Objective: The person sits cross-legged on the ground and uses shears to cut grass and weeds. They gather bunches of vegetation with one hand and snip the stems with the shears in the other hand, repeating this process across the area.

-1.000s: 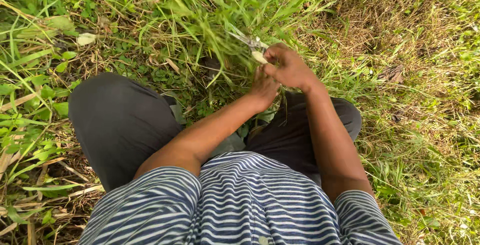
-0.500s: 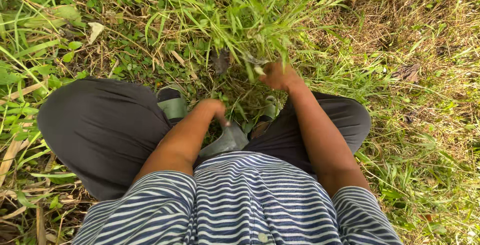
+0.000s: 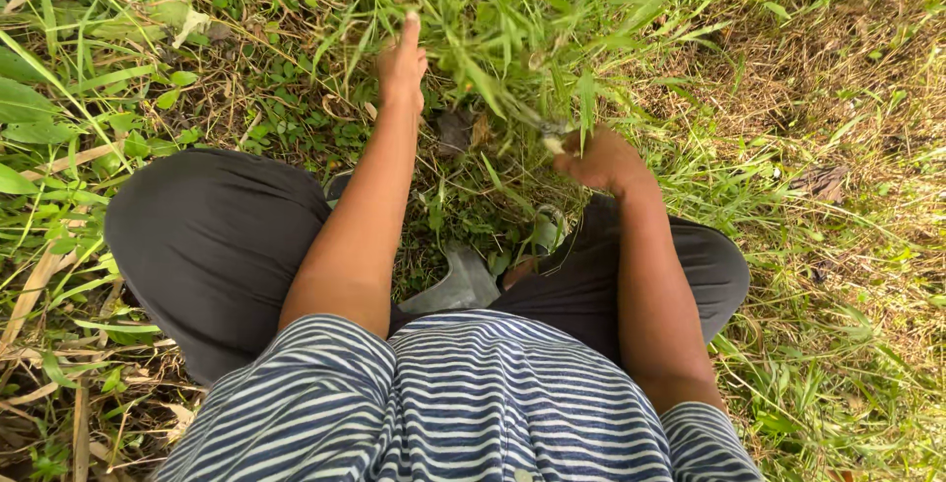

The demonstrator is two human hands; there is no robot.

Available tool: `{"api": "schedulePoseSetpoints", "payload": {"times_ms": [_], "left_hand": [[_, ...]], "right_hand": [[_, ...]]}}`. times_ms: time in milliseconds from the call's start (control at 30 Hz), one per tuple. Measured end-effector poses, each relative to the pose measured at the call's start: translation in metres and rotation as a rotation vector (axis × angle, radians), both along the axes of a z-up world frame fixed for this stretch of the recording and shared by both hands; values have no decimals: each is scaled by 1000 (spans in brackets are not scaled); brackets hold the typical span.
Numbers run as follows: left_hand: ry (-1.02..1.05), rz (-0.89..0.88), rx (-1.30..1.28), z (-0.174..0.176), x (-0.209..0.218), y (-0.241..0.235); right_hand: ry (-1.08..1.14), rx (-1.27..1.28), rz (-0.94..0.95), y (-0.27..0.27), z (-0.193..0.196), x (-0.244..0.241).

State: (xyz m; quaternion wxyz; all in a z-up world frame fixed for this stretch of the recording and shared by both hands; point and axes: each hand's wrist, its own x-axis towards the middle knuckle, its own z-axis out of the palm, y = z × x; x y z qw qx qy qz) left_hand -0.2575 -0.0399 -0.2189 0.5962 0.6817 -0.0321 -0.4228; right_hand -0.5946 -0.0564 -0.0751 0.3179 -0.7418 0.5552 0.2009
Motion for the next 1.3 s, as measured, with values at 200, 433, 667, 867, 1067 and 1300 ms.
{"api": "schedulePoseSetpoints", "payload": {"times_ms": [200, 433, 667, 867, 1067, 1300], "left_hand": [[166, 0, 20, -15, 10, -64], [444, 340, -62, -68, -18, -52], [169, 245, -195, -112, -38, 61], [194, 183, -308, -92, -28, 71], [245, 175, -220, -71, -22, 92], [209, 161, -218, -62, -28, 88]], "right_hand": [[-255, 330, 85, -6, 45, -3], [-744, 510, 87, -6, 64, -3], [-600, 233, 211, -1, -28, 76], [-341, 306, 196, -20, -81, 138], [-379, 371, 357, -19, -101, 189], [-291, 310, 490, -27, -96, 214]]}}
